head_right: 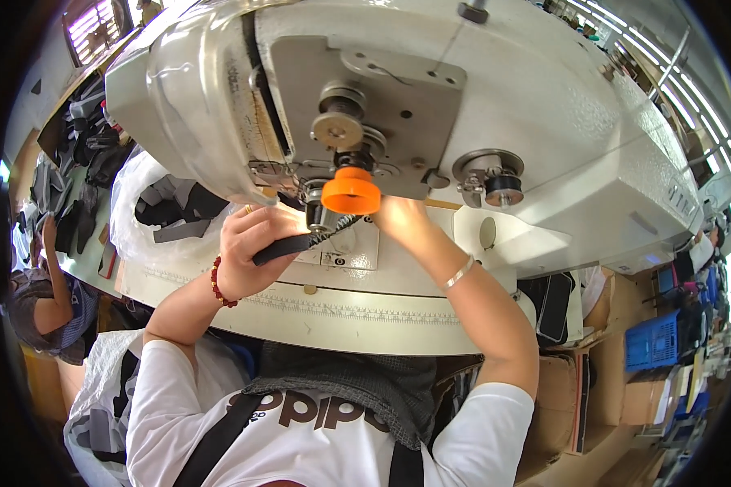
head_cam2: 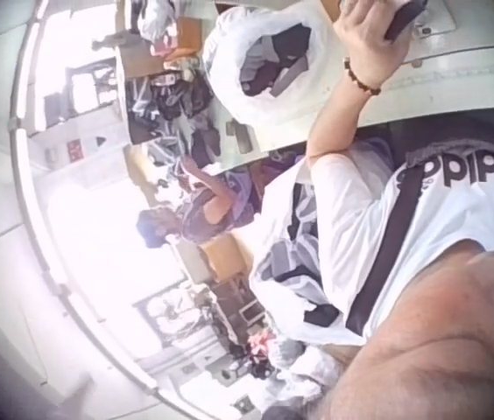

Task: Sewing fabric and mesh components of a shoe upper using an industrial sewing machine.

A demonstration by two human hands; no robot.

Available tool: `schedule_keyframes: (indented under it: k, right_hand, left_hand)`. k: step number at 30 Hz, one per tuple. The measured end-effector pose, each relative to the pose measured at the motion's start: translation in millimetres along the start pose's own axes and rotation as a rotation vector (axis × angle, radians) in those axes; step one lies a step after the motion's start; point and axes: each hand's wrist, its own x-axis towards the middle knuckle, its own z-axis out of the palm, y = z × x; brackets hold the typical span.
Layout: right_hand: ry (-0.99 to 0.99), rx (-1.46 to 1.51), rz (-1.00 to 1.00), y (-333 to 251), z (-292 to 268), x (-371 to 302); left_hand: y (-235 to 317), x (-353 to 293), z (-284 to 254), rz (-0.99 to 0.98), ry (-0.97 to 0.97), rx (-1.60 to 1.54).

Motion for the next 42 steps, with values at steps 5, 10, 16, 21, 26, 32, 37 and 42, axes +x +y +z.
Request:
schedule_keyframes:
  k: [5, 10, 16, 21, 26, 32, 37, 42]
  right_hand:
    - [-0.163, 0.074, 0.063, 17, 12, 25]
    - [-0.227, 0.122, 0.021, 7, 19, -2]
    - [-0.281, -0.296, -0.201, -93, -78, -71]
    - [0.413, -0.25, -0.419, -124, -96, -47]
    - [0.204, -0.117, -0.369, -107, -69, -20]
    - [0.203, -0.179, -0.406, -108, -70, -25]
    - [0.141, -0.293, -0.461, -104, -77, -27]
    - [0.197, -0.206, -0.433, -101, -73, -28]
  left_hand:
    - [-3, -1, 0, 0.051, -0.087, 0.009]
    - [-5, -8, -2, 0.066, -0.102, 0.021]
    - [-13, -18, -1, 0.113, -0.065, 0.016]
    - [-20, -19, -3, 0.143, -0.096, -0.037]
    - [-18, -6, -36, 0.065, -0.362, -0.095]
    - [-13, -2, -49, -0.354, -0.25, -0.289]
    - [-19, -7, -43, -0.322, -0.276, -0.247]
    - [-20, -10, -40, 0.036, -0.319, -0.116]
